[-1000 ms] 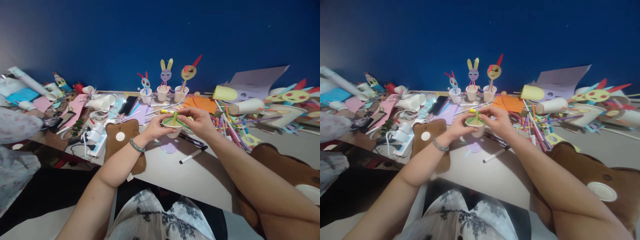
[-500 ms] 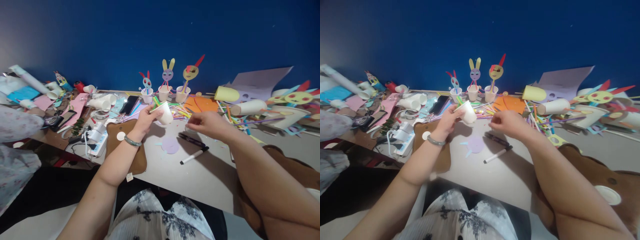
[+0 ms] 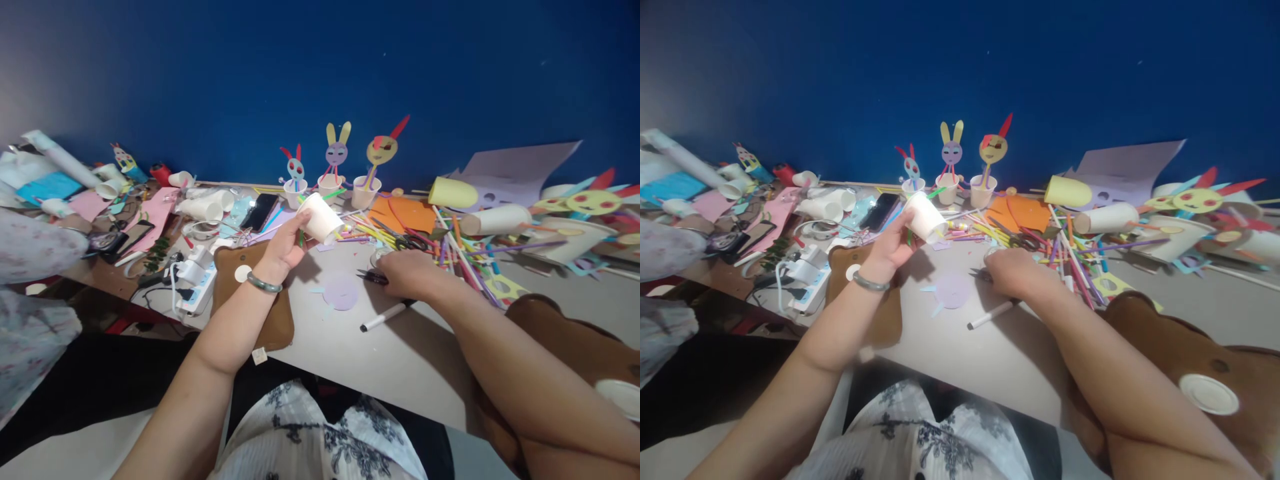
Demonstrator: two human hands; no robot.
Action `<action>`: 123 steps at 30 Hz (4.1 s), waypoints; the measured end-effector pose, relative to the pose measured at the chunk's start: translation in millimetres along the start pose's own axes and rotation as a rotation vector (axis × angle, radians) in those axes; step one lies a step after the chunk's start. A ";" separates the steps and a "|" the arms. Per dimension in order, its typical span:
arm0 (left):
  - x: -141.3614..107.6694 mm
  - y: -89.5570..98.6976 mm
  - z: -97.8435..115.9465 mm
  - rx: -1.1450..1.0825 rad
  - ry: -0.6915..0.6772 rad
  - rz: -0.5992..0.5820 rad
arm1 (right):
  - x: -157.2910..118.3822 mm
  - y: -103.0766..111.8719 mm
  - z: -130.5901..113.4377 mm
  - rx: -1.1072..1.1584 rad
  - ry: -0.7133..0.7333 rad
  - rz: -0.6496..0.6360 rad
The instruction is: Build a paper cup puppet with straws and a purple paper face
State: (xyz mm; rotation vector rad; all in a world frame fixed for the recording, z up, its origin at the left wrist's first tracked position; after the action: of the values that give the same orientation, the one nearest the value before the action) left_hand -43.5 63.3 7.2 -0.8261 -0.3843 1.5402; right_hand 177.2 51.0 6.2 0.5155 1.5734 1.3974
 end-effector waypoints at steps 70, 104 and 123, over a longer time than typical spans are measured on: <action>-22.5 -16.8 -23.1 0.007 0.195 -0.007 | -14.3 13.3 -18.2 0.196 0.167 0.965; -1.8 0.7 -11.4 0.810 -0.494 -0.197 | 18.1 1.6 -6.6 0.042 0.128 0.232; 2.4 -2.6 -27.2 1.328 -0.530 -0.323 | 14.9 1.7 19.5 0.157 -0.023 0.062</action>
State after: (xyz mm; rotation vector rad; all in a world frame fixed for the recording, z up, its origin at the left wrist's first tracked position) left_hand -22.7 59.9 -10.3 0.6545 0.1708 1.3050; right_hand 186.1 73.9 4.1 0.6772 1.6693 1.3151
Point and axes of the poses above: each hand's wrist, its own x-axis towards the middle knuckle, its own y-axis out of the back of the hand, z = x × y, the point moved 3 cm from there along x, towards the middle knuckle, and after that the axes turned 3 degrees about y, right-handed, at the moved point
